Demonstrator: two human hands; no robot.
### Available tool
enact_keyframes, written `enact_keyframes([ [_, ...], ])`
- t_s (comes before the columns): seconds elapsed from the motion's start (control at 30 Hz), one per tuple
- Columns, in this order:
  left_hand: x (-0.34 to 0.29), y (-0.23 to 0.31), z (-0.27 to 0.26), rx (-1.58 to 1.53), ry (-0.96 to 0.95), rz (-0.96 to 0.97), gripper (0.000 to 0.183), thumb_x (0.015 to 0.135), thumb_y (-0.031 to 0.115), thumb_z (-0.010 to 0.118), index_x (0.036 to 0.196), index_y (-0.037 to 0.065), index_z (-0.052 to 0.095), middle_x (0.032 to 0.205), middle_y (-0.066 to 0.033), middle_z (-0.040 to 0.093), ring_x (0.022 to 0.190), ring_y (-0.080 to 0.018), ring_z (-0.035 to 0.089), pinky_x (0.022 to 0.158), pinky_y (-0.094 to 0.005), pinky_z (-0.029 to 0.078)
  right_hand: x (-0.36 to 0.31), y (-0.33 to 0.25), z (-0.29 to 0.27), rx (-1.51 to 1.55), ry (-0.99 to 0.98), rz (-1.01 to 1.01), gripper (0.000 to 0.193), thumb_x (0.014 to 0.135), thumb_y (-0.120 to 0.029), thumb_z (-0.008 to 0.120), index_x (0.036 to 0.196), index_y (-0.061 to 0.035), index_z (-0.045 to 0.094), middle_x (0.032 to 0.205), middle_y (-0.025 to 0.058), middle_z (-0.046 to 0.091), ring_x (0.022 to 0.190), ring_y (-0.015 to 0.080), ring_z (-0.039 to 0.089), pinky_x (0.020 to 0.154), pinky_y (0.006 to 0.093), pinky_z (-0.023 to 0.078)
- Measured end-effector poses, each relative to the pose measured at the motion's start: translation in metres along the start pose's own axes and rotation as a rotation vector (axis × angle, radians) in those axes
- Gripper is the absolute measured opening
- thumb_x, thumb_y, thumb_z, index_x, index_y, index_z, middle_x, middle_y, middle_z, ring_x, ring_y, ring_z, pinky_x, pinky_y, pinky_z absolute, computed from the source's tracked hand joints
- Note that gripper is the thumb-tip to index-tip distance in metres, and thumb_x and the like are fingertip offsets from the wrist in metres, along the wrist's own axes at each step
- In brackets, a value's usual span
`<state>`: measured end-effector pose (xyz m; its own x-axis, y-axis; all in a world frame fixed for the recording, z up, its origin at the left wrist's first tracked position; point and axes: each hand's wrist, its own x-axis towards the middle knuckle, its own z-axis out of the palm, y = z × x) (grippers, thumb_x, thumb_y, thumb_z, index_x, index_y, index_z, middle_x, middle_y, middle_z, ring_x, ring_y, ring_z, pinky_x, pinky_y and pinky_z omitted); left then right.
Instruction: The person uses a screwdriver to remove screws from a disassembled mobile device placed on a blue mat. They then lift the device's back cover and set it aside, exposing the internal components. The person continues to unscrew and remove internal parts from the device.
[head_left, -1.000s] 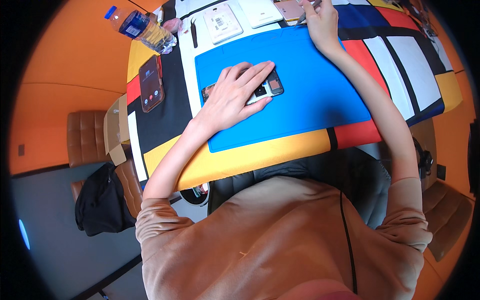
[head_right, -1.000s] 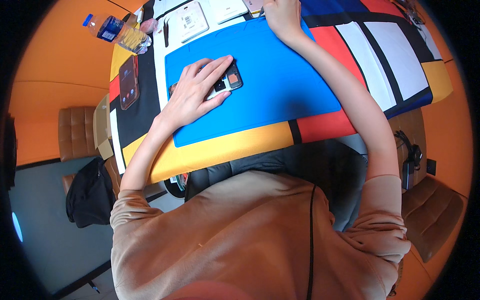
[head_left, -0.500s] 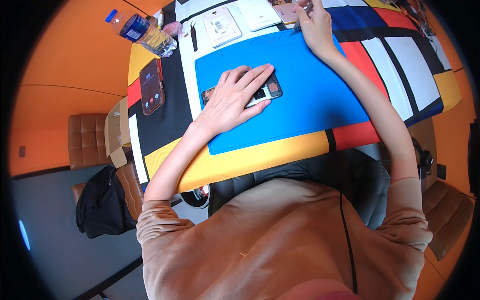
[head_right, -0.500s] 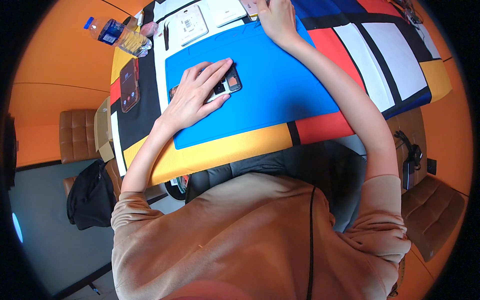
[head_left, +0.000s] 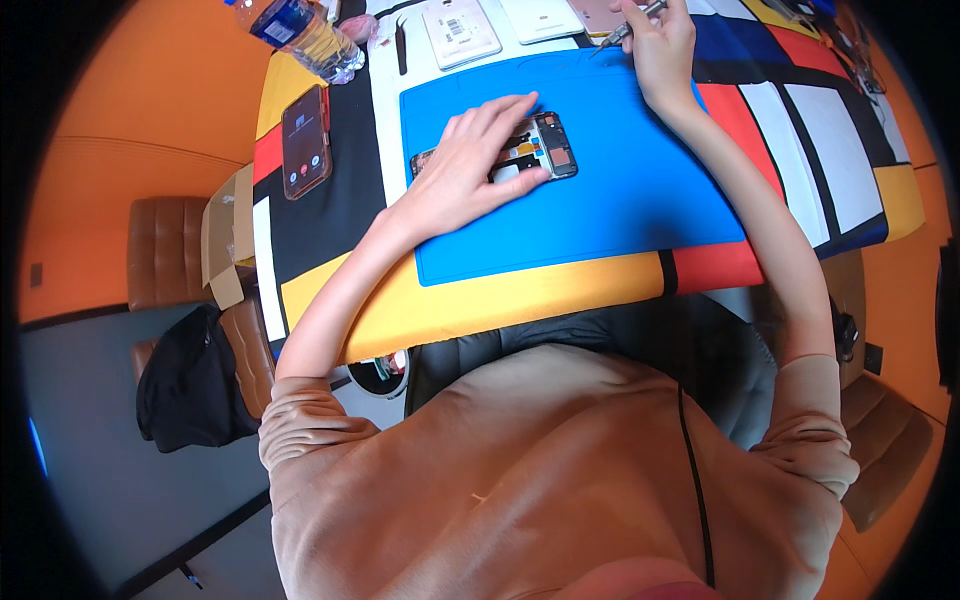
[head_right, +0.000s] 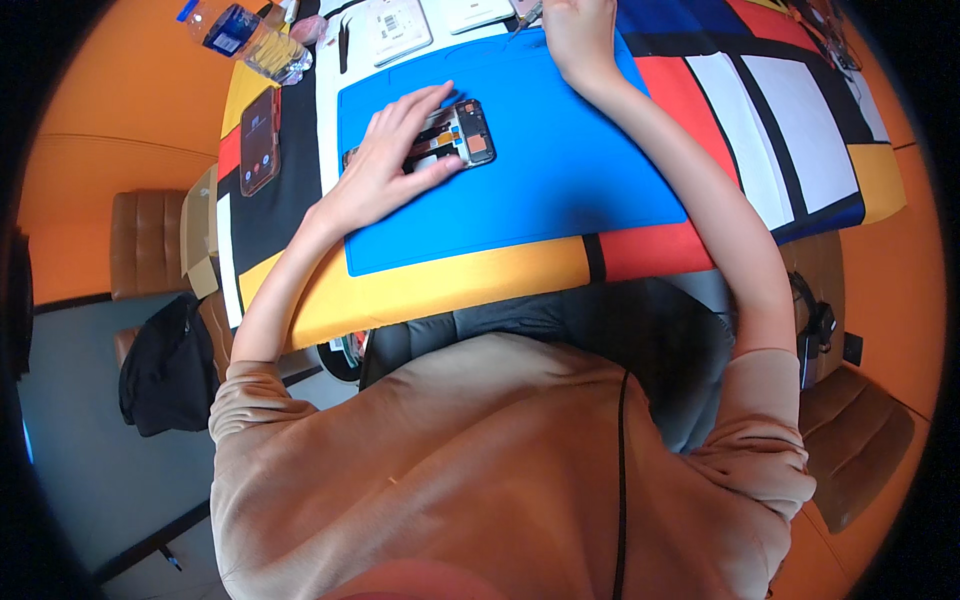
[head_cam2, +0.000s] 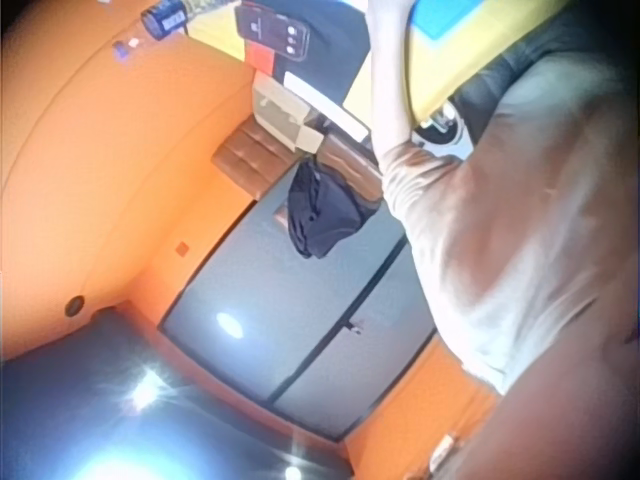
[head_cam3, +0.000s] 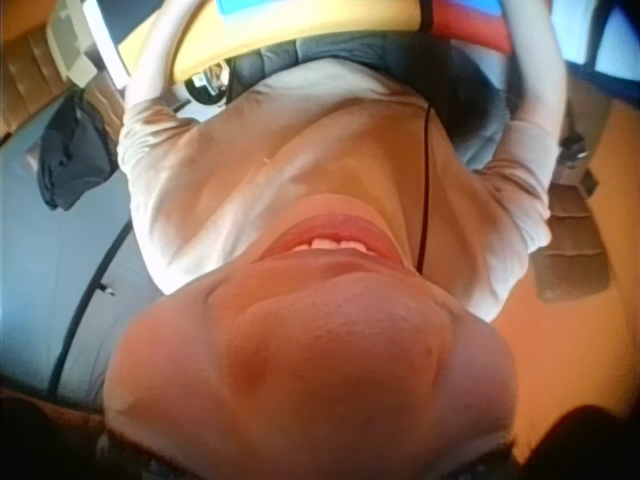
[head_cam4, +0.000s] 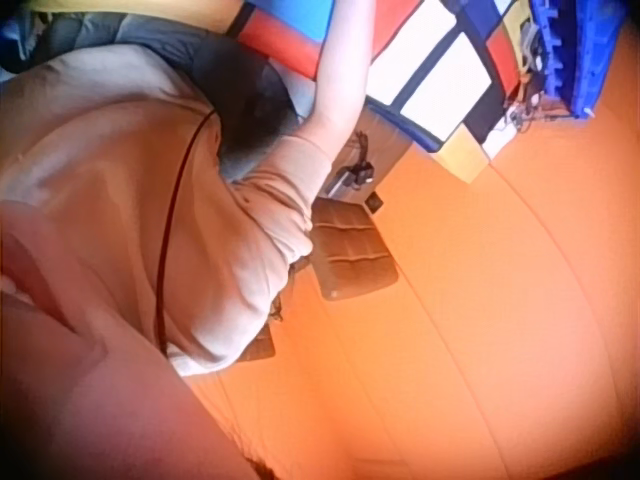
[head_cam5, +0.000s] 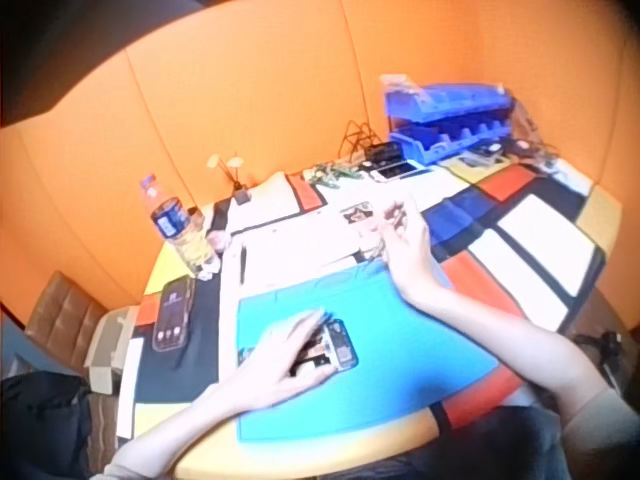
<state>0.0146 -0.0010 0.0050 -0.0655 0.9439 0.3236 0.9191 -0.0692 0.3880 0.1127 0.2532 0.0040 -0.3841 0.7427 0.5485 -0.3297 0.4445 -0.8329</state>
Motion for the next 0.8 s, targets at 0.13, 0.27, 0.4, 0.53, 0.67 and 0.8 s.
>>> enact_keyframes([
  [0.13, 0.002, -0.011, -0.003, -0.406, -0.01, -0.249, 0.063, 0.098, 0.05, 0.065, 0.142, 0.007, 0.055, 0.132, -0.0161, 0.059, 0.117, -0.0248, 0.057, 0.101, -0.0392, 0.048, -0.025, -0.019, 0.007, 0.125, -0.11, 0.172, 0.008, 0.101, -0.006, 0.058, 0.107, -0.0049, 0.053, 0.079, 0.0018, 0.059, 0.063, 0.0064, 0.055, 0.053, 0.0215, 0.041],
  [0.27, 0.003, -0.018, -0.001, -0.645, 0.062, -0.313, 0.037, 0.097, 0.028, 0.073, 0.125, 0.006, 0.066, 0.113, -0.0093, 0.071, 0.098, -0.0172, 0.068, 0.091, -0.0304, 0.054, -0.037, -0.022, 0.015, 0.287, -0.347, 0.063, 0.019, 0.104, -0.012, 0.062, 0.115, -0.0025, 0.05, 0.096, 0.0101, 0.068, 0.067, 0.0081, 0.06, 0.058, 0.0207, 0.048],
  [0.4, 0.004, -0.019, -0.001, -0.61, 0.139, -0.268, 0.025, 0.094, 0.022, 0.075, 0.111, 0.004, 0.073, 0.108, -0.008, 0.075, 0.101, -0.0156, 0.07, 0.093, -0.0297, 0.055, -0.05, -0.015, 0.02, 0.277, -0.396, 0.102, 0.02, 0.102, -0.011, 0.066, 0.112, -0.0036, 0.051, 0.086, 0.0093, 0.066, 0.062, 0.0095, 0.062, 0.053, 0.0205, 0.047],
  [0.53, 0.003, -0.016, -0.003, -0.54, 0.093, -0.296, 0.023, 0.096, 0.021, 0.074, 0.111, 0.003, 0.071, 0.123, -0.0079, 0.069, 0.107, -0.0154, 0.067, 0.1, -0.0319, 0.053, -0.056, -0.01, 0.022, 0.291, -0.415, 0.119, 0.02, 0.101, -0.009, 0.067, 0.112, -0.0038, 0.051, 0.086, 0.0093, 0.065, 0.062, 0.0093, 0.063, 0.054, 0.0205, 0.049],
  [0.67, 0.004, -0.014, -0.002, -0.483, 0.149, -0.245, 0.02, 0.092, 0.02, 0.077, 0.103, 0.003, 0.076, 0.113, -0.0082, 0.074, 0.101, -0.0187, 0.071, 0.096, -0.0328, 0.055, -0.056, -0.008, 0.021, 0.301, -0.416, 0.109, 0.021, 0.1, -0.008, 0.067, 0.112, -0.0035, 0.051, 0.086, 0.0093, 0.065, 0.062, 0.0091, 0.063, 0.054, 0.0204, 0.049],
  [0.8, 0.005, -0.017, -0.003, -0.464, 0.113, -0.24, 0.019, 0.092, 0.021, 0.077, 0.102, 0.004, 0.077, 0.12, -0.008, 0.071, 0.104, -0.0164, 0.069, 0.097, -0.0325, 0.054, -0.057, -0.009, 0.022, 0.305, -0.424, 0.109, 0.021, 0.1, -0.007, 0.068, 0.112, -0.0031, 0.051, 0.086, 0.0093, 0.065, 0.062, 0.0089, 0.062, 0.055, 0.0204, 0.049],
])
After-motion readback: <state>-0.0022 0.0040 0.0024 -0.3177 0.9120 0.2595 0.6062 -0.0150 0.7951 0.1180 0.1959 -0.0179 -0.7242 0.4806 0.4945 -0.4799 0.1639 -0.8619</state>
